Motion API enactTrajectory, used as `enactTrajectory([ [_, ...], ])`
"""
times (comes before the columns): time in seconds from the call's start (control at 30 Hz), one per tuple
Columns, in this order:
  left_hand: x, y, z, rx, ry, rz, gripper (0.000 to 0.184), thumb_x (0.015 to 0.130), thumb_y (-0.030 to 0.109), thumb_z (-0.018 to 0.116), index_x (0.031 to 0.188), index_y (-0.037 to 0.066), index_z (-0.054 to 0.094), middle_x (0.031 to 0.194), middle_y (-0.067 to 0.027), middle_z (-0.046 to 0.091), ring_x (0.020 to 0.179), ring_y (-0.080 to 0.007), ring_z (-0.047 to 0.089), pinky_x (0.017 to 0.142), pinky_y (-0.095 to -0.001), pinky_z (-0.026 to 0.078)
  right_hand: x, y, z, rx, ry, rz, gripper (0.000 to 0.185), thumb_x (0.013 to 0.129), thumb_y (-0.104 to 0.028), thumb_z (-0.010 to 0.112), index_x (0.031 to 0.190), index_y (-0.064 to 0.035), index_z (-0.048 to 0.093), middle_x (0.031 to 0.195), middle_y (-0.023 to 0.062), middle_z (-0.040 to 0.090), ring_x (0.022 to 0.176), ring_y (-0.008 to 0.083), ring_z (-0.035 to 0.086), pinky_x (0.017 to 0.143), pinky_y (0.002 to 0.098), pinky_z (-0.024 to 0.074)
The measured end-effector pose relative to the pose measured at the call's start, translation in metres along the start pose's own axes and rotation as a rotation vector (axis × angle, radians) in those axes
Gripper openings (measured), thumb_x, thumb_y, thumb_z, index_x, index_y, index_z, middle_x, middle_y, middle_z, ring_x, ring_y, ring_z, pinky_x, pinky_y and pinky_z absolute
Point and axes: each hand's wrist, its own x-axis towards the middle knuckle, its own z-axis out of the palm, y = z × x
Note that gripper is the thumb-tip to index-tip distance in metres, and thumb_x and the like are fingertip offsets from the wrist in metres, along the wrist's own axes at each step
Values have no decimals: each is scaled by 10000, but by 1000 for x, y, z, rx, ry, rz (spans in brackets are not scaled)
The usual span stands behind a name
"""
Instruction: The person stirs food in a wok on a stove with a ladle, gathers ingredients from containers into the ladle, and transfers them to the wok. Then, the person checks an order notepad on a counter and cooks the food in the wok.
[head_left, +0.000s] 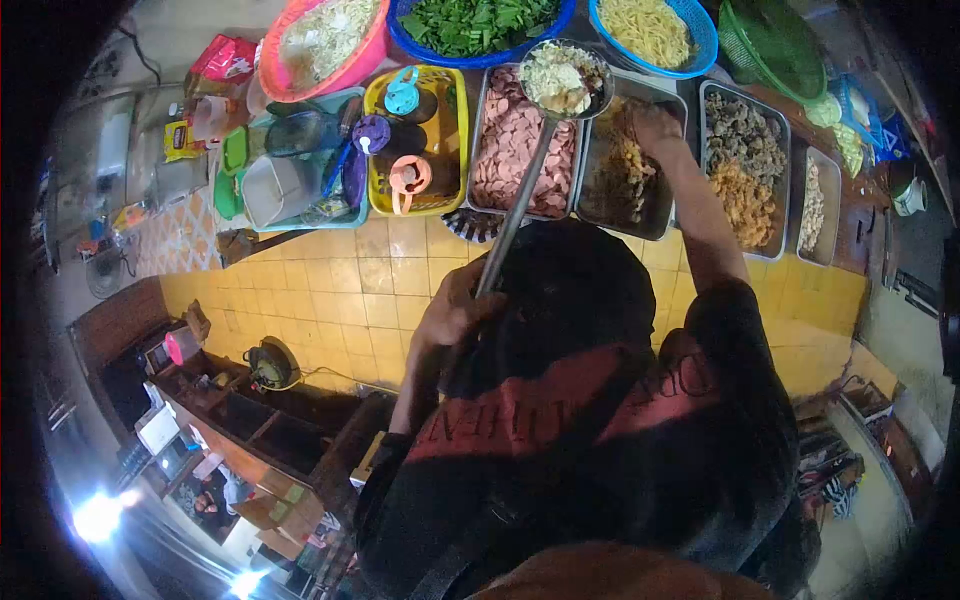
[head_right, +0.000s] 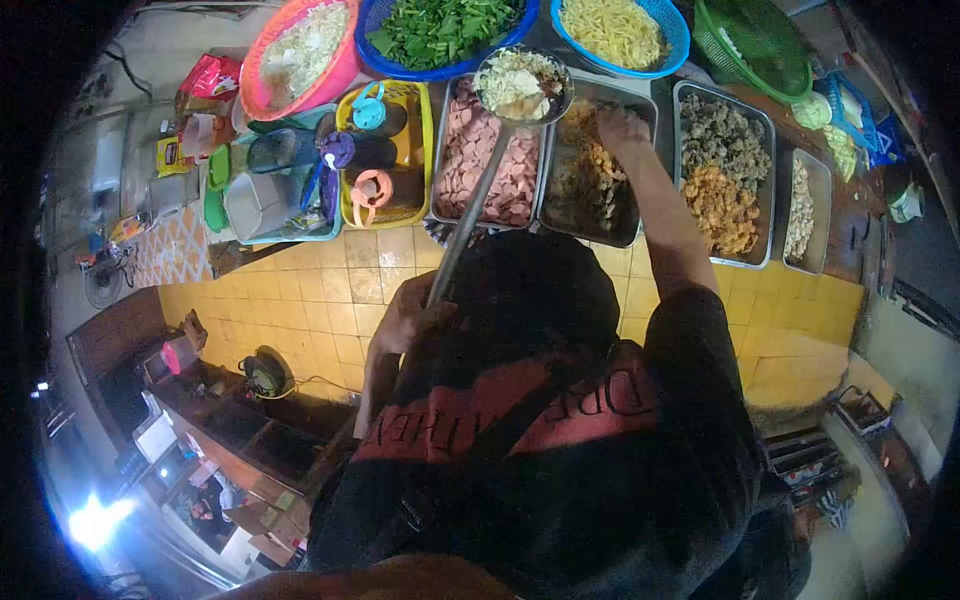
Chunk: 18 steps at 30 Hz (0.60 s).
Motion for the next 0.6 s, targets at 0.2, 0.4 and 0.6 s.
enactTrajectory([
  [0.2,-1,-3,-4,-37,-24,-75,295,706,209,590,901,-11,567,687,-51,577,639,-138,536,593,-287,423,2,1,9,121,-103,4,280,812,-149,514,1079,-66,534,961,202,610,870,343,615,769,411,504],
  [0.4,1,-9,-6,68,42,-23,282,708,214,613,891,14,539,622,-33,497,506,-124,483,475,-282,384,8,21,-38,883,-5,68,273,752,-148,583,1010,-64,608,995,171,626,895,333,606,809,413,471],
  [0.6,4,-2,-8,63,37,-62,286,701,221,608,866,-6,555,654,-38,555,587,-127,507,550,-276,408,-5,25,-26,241,-165,64,277,805,-87,483,1052,-36,598,961,209,631,912,313,620,830,411,481],
])
